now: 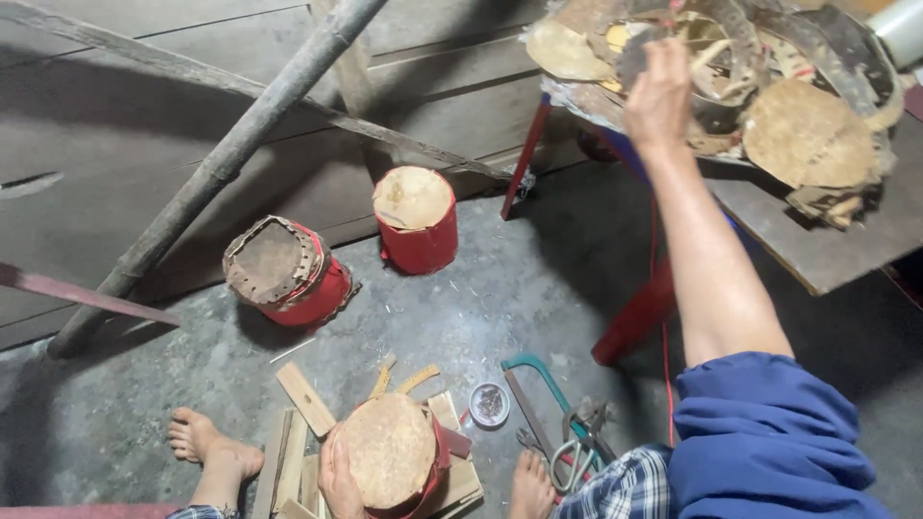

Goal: Securing a woven rim onto the top of a small wooden drum using manual manipulation and a small hand tool.

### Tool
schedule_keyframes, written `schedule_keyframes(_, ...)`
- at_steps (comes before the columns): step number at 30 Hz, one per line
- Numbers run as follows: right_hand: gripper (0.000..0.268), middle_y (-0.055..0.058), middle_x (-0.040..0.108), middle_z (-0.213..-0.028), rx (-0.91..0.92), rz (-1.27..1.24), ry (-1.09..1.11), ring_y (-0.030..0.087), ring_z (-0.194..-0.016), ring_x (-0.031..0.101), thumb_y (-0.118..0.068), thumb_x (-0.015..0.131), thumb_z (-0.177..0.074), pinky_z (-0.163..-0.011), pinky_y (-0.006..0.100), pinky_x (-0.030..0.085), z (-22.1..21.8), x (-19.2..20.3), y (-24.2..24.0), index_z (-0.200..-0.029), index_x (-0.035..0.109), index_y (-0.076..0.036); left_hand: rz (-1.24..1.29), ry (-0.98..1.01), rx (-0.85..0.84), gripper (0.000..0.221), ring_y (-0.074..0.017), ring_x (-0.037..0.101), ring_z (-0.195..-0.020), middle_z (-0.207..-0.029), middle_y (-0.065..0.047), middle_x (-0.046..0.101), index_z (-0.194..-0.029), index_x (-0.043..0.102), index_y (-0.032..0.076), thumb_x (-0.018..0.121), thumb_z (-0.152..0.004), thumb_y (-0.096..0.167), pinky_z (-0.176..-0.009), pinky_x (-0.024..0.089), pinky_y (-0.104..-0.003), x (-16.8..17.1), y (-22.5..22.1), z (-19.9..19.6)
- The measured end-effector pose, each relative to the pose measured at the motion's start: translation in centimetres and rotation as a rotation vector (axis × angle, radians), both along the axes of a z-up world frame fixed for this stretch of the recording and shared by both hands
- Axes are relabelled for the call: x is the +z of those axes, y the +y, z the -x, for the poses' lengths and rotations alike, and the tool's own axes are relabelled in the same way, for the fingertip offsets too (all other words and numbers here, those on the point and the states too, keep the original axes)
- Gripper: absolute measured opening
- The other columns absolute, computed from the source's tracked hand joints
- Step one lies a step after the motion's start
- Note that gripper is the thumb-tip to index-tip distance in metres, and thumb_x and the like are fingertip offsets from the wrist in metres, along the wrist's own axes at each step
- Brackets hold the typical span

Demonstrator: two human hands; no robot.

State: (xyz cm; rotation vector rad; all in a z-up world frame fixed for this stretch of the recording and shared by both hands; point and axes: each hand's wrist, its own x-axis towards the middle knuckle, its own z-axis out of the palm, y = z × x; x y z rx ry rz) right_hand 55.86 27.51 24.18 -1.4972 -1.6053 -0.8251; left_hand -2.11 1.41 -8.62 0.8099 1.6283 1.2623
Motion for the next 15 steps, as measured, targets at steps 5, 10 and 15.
schedule_keyframes(5,0.043,0.023,0.068,-0.095,-0.429,0.207,0.226,0.036,-0.080,0.061,0.000,0.057,-0.096,-0.065,0.052,0.053,-6.7,-2.4,4.5,-0.138,0.049,-0.001,-0.017,-0.097,-0.052,0.041,-0.0281,0.059,-0.123,-0.139,-0.019,0.061,-0.137,0.056,-0.004,0.043,-0.102,0.012,-0.104,0.046,-0.037,0.0,-0.1,0.2)
schedule_keyframes(10,0.019,0.000,0.081,-0.079,-0.507,0.104,0.537,0.019,-0.065,0.073,-0.011,0.072,-0.082,-0.073,0.046,0.060,-11.0,-3.7,6.2,-0.089,0.084,-0.023,-0.021,-0.127,-0.066,0.043,-0.0282,0.057,-0.129,-0.145,-0.019,0.058,-0.138,0.055,-0.004,0.041,-0.101,0.013,-0.109,0.044,-0.038,1.7,-0.2,0.0)
schedule_keyframes(15,0.015,-0.005,0.076,-0.074,-0.302,-0.194,0.544,0.013,-0.063,0.067,-0.013,0.068,-0.081,-0.059,0.035,0.058,-13.2,-1.0,3.2,-0.084,0.082,-0.017,0.005,-0.127,-0.084,0.044,-0.0283,0.057,-0.130,-0.145,-0.018,0.058,-0.139,0.054,-0.002,0.041,-0.101,0.016,-0.109,0.044,-0.039,2.0,-0.2,-0.3)
